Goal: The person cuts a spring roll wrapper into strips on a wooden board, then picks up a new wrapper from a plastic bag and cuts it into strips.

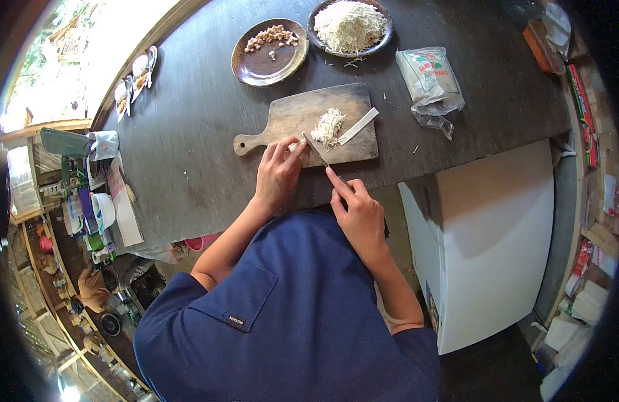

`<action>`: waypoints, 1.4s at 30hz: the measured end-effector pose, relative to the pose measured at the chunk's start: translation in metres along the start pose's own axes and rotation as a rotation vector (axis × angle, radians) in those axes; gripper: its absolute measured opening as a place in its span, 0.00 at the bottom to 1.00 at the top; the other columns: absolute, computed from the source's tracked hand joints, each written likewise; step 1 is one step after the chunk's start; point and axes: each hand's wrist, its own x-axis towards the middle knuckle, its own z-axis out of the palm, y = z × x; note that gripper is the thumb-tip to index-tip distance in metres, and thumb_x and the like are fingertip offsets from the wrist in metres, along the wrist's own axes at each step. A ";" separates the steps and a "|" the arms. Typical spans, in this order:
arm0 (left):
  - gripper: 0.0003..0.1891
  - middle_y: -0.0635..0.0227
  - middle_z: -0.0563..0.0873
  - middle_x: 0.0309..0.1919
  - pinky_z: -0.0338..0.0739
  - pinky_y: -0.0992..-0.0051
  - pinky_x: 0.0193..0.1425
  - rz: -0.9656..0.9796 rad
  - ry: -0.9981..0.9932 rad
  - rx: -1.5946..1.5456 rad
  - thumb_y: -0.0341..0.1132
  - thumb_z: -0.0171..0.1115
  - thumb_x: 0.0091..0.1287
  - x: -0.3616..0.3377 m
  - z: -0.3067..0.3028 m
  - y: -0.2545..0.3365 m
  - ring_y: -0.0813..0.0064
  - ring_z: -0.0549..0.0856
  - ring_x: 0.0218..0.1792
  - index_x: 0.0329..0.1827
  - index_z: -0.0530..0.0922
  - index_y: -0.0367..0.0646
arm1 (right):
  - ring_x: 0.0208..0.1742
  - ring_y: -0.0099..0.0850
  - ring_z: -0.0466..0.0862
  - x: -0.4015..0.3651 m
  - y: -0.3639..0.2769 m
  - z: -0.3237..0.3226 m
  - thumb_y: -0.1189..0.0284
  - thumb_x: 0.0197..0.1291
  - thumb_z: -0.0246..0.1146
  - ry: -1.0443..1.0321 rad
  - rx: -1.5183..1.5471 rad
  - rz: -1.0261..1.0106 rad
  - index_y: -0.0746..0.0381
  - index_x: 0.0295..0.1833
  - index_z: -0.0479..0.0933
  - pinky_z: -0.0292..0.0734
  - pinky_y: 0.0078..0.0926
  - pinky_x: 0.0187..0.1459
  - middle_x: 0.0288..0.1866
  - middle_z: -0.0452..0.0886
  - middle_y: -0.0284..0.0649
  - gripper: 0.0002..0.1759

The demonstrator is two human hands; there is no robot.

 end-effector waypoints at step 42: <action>0.26 0.63 0.81 0.61 0.82 0.63 0.63 0.029 0.051 0.073 0.34 0.71 0.64 -0.008 0.006 0.003 0.61 0.82 0.59 0.66 0.83 0.39 | 0.35 0.41 0.87 -0.014 -0.004 0.014 0.71 0.71 0.67 0.104 -0.155 0.011 0.38 0.74 0.83 0.84 0.42 0.40 0.40 0.84 0.37 0.28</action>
